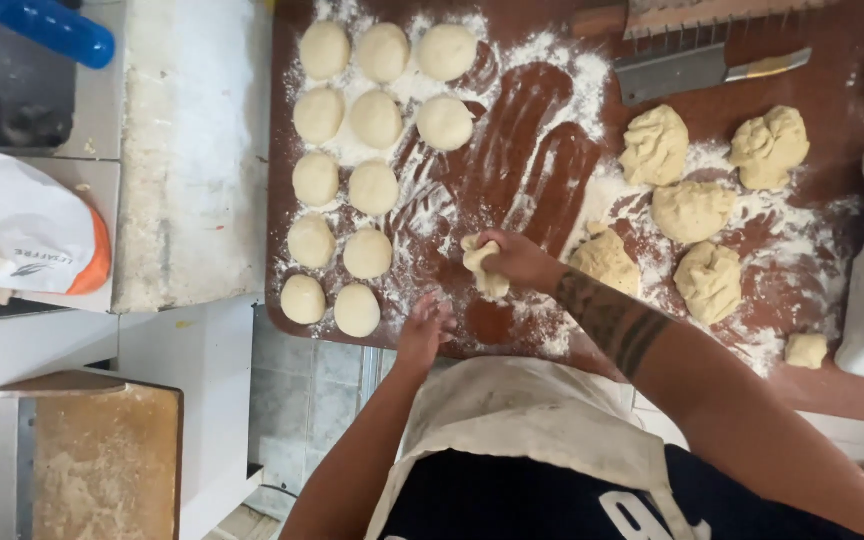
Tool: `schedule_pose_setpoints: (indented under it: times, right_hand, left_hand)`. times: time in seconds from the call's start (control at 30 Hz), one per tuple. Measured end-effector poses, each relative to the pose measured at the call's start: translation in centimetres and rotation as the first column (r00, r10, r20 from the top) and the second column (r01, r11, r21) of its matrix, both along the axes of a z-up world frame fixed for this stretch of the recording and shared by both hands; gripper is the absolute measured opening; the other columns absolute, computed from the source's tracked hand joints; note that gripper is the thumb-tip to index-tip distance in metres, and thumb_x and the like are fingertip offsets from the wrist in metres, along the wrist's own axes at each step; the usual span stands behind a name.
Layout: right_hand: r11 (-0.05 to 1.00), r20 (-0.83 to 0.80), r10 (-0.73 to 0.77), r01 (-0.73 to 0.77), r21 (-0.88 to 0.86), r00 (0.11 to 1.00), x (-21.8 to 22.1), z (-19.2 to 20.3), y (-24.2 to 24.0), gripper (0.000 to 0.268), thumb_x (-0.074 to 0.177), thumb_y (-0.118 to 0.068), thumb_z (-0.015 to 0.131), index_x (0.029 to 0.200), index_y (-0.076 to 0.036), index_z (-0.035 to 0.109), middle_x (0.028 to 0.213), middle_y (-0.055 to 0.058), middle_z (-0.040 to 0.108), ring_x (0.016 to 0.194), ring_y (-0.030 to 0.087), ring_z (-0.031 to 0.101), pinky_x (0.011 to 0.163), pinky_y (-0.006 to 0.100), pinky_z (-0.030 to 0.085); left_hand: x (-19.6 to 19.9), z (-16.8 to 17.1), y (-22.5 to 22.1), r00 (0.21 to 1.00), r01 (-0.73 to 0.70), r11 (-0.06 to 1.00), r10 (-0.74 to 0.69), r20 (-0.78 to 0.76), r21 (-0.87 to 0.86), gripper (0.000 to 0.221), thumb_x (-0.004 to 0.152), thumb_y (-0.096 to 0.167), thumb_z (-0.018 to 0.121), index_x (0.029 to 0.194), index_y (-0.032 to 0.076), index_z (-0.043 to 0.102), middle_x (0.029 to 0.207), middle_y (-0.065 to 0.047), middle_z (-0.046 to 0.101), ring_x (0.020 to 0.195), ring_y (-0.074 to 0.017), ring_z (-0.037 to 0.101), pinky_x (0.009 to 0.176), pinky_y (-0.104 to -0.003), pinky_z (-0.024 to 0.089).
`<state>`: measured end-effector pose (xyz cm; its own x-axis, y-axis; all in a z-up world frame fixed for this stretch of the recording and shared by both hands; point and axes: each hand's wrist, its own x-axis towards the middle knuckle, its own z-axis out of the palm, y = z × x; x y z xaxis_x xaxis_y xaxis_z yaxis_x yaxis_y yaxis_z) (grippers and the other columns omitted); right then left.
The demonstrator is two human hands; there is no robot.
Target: Shaping and portioning dough into small round balls on a floured wooden work surface in a bakery.
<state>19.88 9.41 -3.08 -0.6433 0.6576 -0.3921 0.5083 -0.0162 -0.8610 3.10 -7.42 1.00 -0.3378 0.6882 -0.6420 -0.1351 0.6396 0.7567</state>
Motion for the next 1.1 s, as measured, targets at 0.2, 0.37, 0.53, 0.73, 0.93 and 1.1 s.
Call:
schedule_pose_setpoints:
  times: [0.2,0.37,0.53,0.73,0.93,1.1]
  right_hand:
    - [0.980,-0.300,-0.105,0.049,-0.190,0.948,0.1,5.6,-3.4,0.048,0.073,-0.013,0.070,0.121,-0.017,0.066,0.109,0.015,0.061,0.088,0.031,0.064,0.064,0.038,0.052]
    - [0.969,-0.189,-0.104,0.142,0.201,0.976,0.4,12.4,-6.3,0.063,0.082,-0.002,0.074,0.141,-0.007,0.053,0.155,0.022,0.027,0.118,0.048,0.060,0.098,0.054,0.056]
    - [0.964,-0.369,-0.266,0.236,-0.124,0.891,-1.1,9.0,-10.1,0.078,0.104,-0.040,0.047,0.164,-0.009,0.007,0.162,0.027,0.015,0.151,0.047,0.014,0.124,0.059,0.012]
    - [0.411,-0.190,-0.901,0.908,-0.084,0.390,-6.2,7.7,-9.4,0.046,0.108,-0.041,0.054,0.123,0.000,0.068,0.104,0.025,0.069,0.097,0.025,0.062,0.086,0.042,0.053]
    - [0.505,-0.192,-0.859,0.846,-0.173,0.474,-7.8,12.1,-10.8,0.052,0.107,-0.052,0.036,0.135,-0.019,0.065,0.140,0.019,0.061,0.137,0.037,0.051,0.120,0.050,0.032]
    - [0.561,-0.300,-0.820,0.789,-0.251,0.487,-8.2,16.3,-13.8,0.063,0.104,-0.044,0.046,0.158,-0.016,0.030,0.154,0.026,0.040,0.145,0.044,0.036,0.119,0.056,0.031]
  left_hand:
    - [3.2,5.9,5.5,0.880,-0.255,0.960,0.179,0.440,0.119,0.066,0.106,0.050,0.047,0.158,0.011,0.032,0.148,-0.023,0.047,0.126,-0.0355,0.059,0.104,-0.052,0.051]
    - [2.6,7.5,6.3,0.953,-0.247,0.945,0.197,0.230,0.213,0.061,0.103,0.044,0.060,0.142,-0.002,0.052,0.122,-0.024,0.066,0.111,-0.0329,0.066,0.100,-0.048,0.052]
    - [2.1,12.9,6.5,0.989,-0.124,0.970,0.105,0.102,0.207,0.070,0.099,0.053,0.053,0.141,-0.002,0.051,0.122,-0.026,0.063,0.112,-0.0330,0.063,0.102,-0.049,0.048]
    - [-0.8,8.4,6.1,0.960,0.276,0.904,-0.239,-0.148,0.327,0.080,0.103,0.050,0.045,0.160,0.000,0.019,0.147,-0.038,0.039,0.139,-0.0513,0.041,0.117,-0.060,0.030]
    - [-3.5,7.2,5.4,0.910,0.412,0.901,-0.398,-0.118,0.139,0.076,0.092,0.055,0.064,0.142,-0.002,0.054,0.140,-0.031,0.056,0.133,-0.0440,0.053,0.112,-0.055,0.041]
    - [-2.8,9.7,5.8,0.986,0.165,0.961,-0.162,-0.028,0.223,0.057,0.096,0.047,0.064,0.130,0.001,0.061,0.119,-0.027,0.067,0.111,-0.0370,0.066,0.095,-0.048,0.053]
